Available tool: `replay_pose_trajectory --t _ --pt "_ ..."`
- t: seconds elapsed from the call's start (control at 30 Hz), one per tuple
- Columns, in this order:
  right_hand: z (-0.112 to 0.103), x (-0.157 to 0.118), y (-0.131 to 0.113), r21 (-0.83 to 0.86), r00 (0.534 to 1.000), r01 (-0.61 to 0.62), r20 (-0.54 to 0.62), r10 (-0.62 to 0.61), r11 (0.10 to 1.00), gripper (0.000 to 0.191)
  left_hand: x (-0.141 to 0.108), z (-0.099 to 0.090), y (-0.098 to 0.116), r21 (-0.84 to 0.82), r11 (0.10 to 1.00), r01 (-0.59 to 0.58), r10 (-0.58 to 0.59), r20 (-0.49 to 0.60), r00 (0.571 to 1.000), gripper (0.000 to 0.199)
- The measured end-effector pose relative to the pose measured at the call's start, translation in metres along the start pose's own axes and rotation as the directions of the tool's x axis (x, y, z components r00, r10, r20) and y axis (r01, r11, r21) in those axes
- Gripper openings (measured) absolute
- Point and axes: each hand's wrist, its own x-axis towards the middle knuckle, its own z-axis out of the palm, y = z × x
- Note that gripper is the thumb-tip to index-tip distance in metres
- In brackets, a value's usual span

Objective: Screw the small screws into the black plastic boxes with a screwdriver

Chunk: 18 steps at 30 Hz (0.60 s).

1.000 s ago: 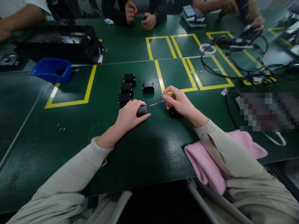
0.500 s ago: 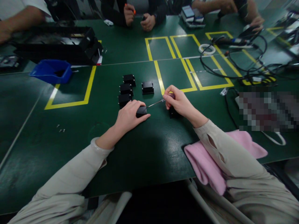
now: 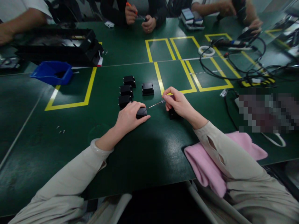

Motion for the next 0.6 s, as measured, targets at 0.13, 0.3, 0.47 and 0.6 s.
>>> replay_pose_trajectory --t 0.13,0.3,0.47,0.6 --pt "-0.001 0.0 0.0002 -0.017 1.0 0.009 0.003 -0.009 1.0 0.016 0.0001 -0.0002 0.0004 0.003 1.0 0.004 -0.004 0.0 1.0 0.035" --pt "-0.0005 0.0006 0.0015 -0.008 1.0 -0.02 0.009 0.02 1.0 0.027 0.0001 0.0008 0.0003 0.005 1.0 0.008 -0.008 -0.004 1.0 0.034" --pt "-0.001 -0.0002 -0.0001 -0.019 1.0 0.019 0.018 -0.019 1.0 0.019 -0.0003 0.0006 0.0004 0.0 1.0 0.008 -0.008 -0.005 1.0 0.034" --pt "-0.0014 -0.0005 -0.0015 -0.029 1.0 0.013 0.027 -0.012 0.999 0.014 -0.0003 0.0008 -0.0001 0.007 1.0 0.002 -0.002 -0.005 1.0 0.034"
